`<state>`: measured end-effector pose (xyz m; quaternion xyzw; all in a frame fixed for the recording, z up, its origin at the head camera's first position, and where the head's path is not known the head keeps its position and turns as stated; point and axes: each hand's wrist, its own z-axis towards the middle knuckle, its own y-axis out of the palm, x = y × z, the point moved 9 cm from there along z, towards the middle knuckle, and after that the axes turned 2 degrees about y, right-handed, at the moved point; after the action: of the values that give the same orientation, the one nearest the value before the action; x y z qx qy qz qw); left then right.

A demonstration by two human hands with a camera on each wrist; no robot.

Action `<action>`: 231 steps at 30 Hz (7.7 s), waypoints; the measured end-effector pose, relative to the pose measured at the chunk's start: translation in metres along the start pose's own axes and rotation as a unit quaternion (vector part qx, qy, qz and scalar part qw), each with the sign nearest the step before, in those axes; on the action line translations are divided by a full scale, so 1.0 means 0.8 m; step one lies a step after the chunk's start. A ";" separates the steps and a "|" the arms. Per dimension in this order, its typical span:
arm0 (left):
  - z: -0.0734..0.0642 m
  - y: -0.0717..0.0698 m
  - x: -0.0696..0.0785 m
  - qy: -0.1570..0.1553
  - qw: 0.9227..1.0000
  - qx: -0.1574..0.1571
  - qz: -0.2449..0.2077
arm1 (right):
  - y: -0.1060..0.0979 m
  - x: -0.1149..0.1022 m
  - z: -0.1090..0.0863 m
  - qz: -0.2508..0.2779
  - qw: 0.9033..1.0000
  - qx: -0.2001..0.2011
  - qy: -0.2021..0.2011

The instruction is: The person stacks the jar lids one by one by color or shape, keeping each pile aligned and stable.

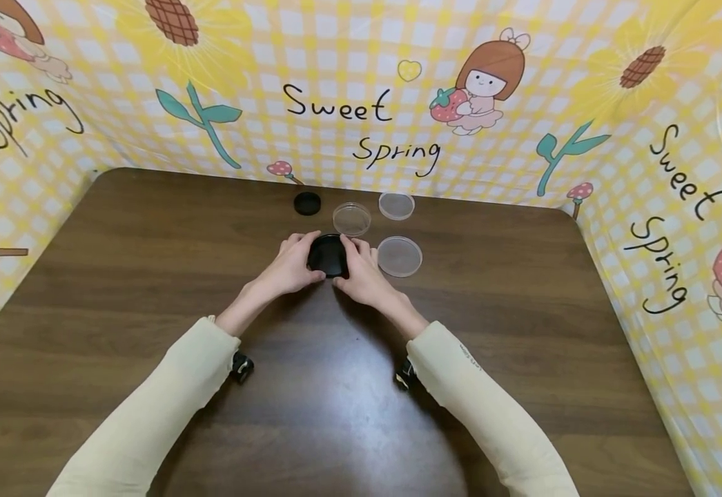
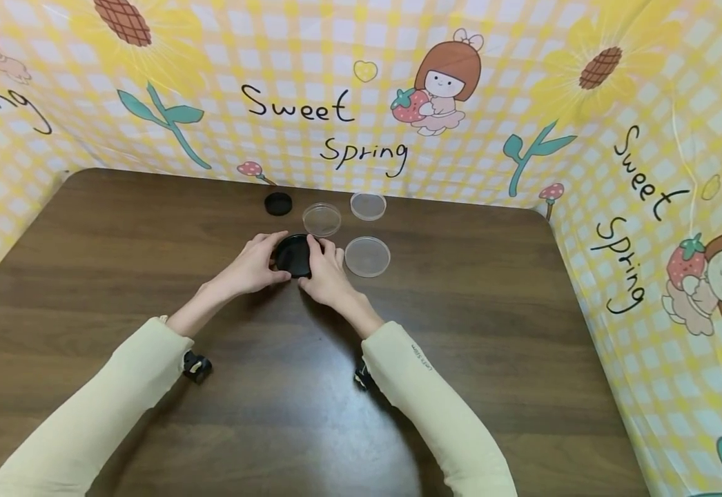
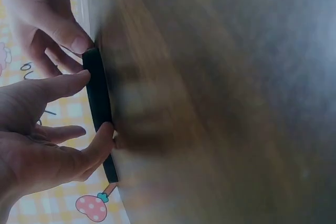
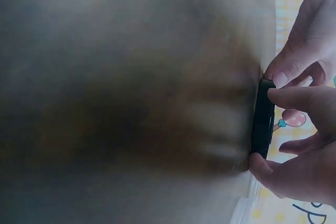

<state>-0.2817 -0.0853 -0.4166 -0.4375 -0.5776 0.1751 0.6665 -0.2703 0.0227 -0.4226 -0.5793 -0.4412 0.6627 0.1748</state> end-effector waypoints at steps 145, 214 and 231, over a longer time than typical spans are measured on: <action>0.049 -0.065 -0.088 -0.054 0.993 0.008 -0.104 | -0.035 -0.018 0.084 0.035 0.999 -0.012 -0.003; 0.066 -0.086 -0.102 -0.075 0.987 0.031 -0.138 | -0.008 -0.055 0.157 -0.077 0.996 0.014 0.052; 0.031 -0.071 -0.074 -0.060 0.987 0.041 -0.141 | -0.016 -0.054 0.108 -0.009 1.000 0.020 -0.006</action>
<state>-0.3358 -0.1513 -0.4097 -0.3127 -0.6649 0.1289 0.6660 -0.3418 -0.0350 -0.3910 -0.5677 -0.4339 0.6732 0.1901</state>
